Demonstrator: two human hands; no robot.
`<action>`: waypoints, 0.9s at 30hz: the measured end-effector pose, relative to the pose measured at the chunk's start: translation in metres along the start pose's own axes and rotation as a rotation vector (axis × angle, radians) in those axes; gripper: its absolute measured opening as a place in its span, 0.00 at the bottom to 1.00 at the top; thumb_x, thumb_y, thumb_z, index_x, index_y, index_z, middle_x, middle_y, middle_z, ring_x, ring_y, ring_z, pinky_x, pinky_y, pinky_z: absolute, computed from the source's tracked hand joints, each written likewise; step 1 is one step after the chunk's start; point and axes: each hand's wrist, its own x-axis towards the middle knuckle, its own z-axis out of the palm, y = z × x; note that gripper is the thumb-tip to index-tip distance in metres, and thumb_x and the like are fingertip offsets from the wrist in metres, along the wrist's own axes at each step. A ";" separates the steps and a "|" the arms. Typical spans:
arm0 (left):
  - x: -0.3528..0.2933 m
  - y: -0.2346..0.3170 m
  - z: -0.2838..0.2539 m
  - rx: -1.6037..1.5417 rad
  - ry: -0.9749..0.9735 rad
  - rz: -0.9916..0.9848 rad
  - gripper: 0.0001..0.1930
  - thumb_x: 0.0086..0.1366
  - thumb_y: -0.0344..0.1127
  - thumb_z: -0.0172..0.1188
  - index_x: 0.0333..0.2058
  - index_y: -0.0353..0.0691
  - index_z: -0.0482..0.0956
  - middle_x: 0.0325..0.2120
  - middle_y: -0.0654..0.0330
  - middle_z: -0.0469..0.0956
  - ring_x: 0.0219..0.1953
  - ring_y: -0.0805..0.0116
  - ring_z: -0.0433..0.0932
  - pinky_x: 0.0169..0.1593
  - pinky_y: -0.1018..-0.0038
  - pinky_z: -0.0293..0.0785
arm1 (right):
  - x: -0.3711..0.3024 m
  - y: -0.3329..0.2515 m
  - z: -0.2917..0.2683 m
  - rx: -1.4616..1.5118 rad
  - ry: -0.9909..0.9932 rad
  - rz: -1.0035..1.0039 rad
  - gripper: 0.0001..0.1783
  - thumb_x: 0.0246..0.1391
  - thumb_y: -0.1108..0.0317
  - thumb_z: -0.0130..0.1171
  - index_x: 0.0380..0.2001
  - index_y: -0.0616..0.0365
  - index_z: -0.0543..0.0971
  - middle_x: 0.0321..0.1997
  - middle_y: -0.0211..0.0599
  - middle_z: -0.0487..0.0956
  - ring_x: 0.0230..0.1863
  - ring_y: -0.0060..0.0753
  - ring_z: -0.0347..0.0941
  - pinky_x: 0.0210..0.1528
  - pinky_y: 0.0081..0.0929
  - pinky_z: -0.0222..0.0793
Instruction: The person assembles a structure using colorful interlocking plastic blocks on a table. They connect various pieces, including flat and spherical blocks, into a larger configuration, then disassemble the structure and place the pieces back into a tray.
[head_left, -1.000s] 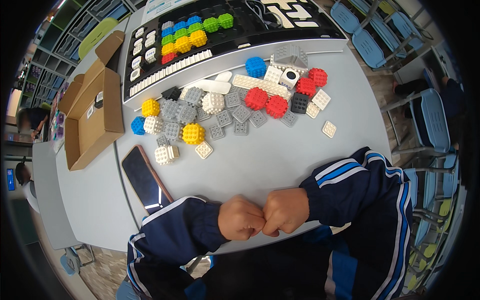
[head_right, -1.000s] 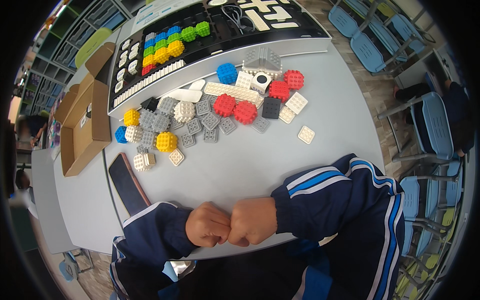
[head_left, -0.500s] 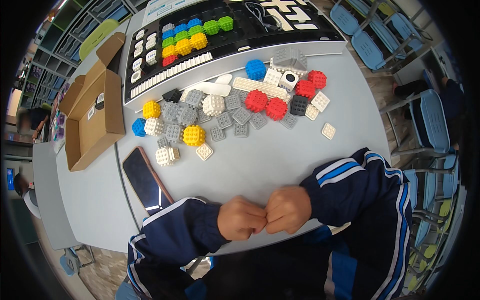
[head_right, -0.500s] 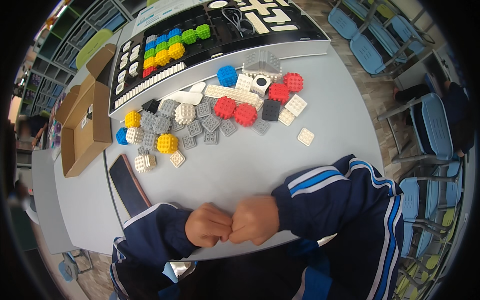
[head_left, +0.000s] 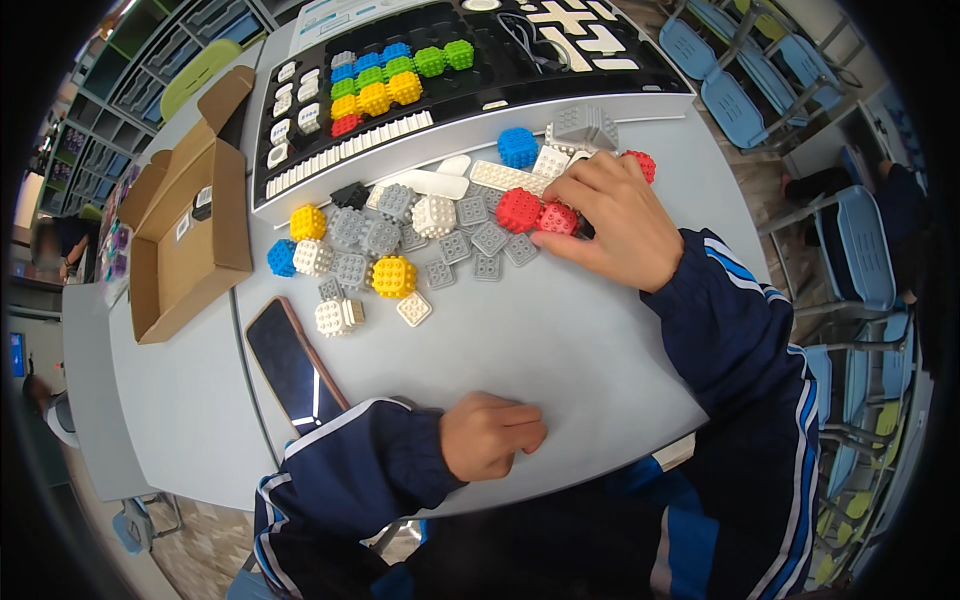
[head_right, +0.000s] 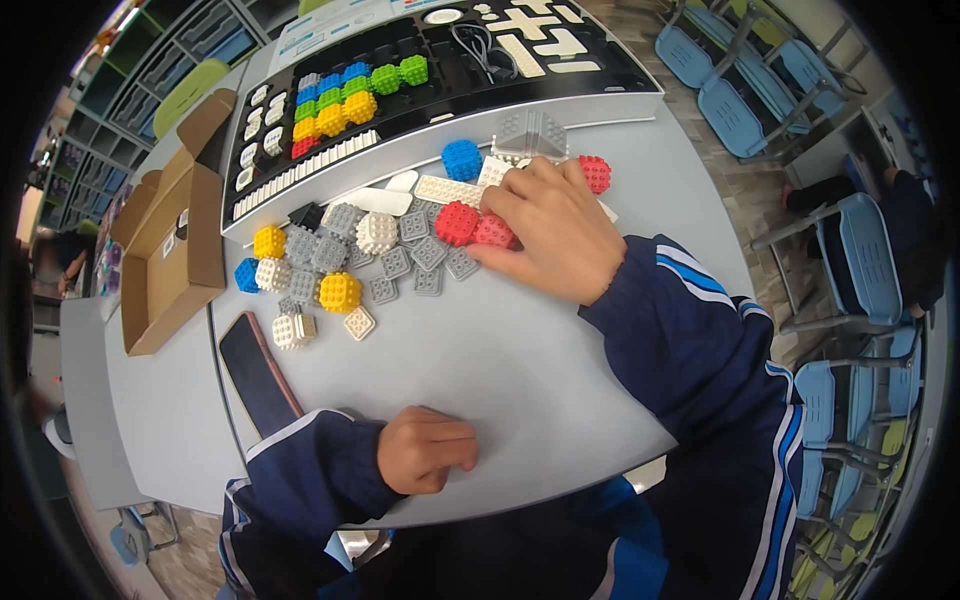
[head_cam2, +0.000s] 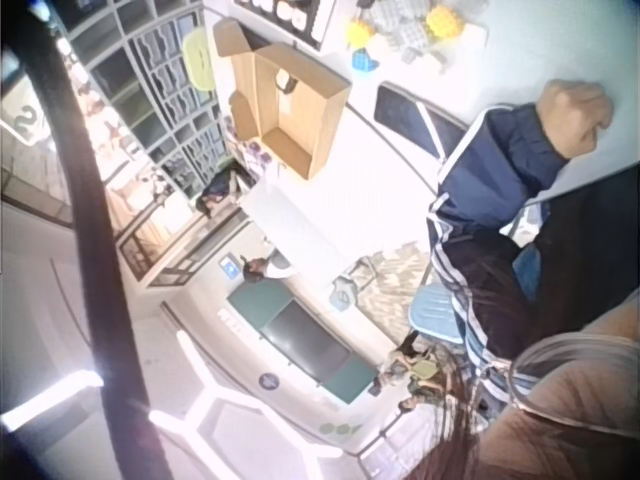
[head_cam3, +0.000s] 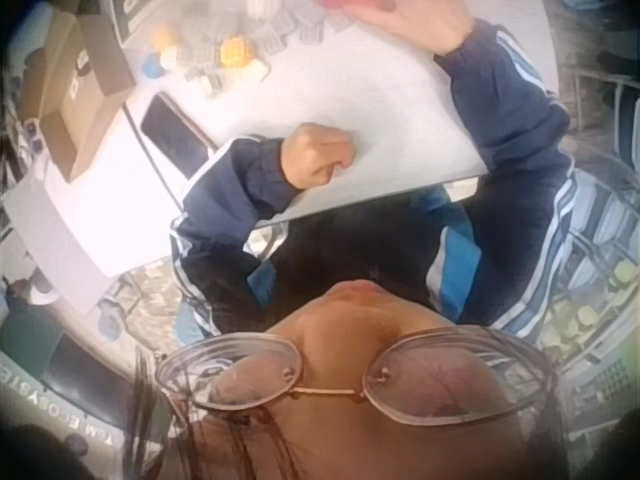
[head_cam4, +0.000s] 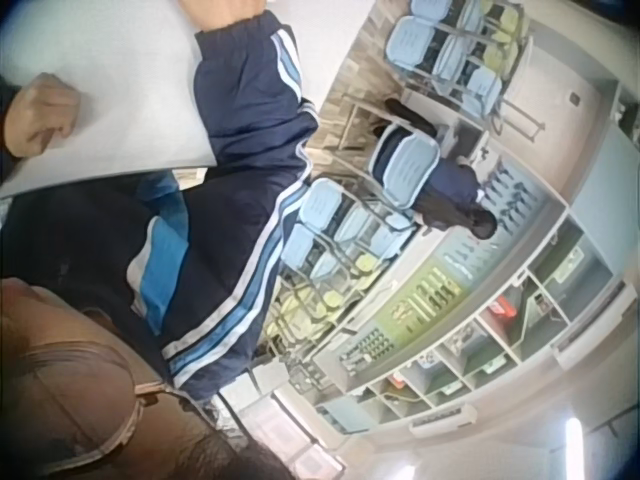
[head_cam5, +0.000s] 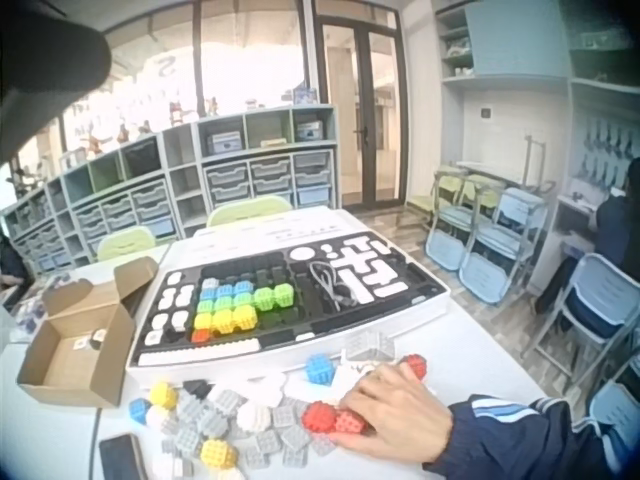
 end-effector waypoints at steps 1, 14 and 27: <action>0.000 0.001 0.000 0.003 -0.002 -0.006 0.14 0.33 0.19 0.49 0.23 0.39 0.73 0.22 0.59 0.68 0.22 0.55 0.71 0.25 0.61 0.70 | 0.000 -0.001 -0.001 0.014 -0.016 -0.009 0.20 0.48 0.57 0.70 0.40 0.58 0.82 0.41 0.37 0.79 0.44 0.40 0.70 0.50 0.37 0.62; 0.001 0.004 -0.004 0.044 -0.035 -0.039 0.13 0.39 0.17 0.52 0.25 0.41 0.71 0.24 0.60 0.69 0.25 0.56 0.75 0.28 0.62 0.72 | 0.104 0.029 -0.010 0.273 0.324 -0.011 0.16 0.54 0.73 0.61 0.47 0.61 0.81 0.46 0.44 0.82 0.45 0.47 0.80 0.49 0.34 0.74; 0.000 0.004 0.000 0.053 -0.026 -0.031 0.13 0.38 0.18 0.52 0.25 0.40 0.72 0.24 0.60 0.69 0.25 0.56 0.74 0.29 0.63 0.72 | 0.122 0.039 0.039 0.194 0.213 0.024 0.16 0.56 0.77 0.60 0.48 0.57 0.83 0.43 0.47 0.84 0.42 0.46 0.81 0.47 0.34 0.77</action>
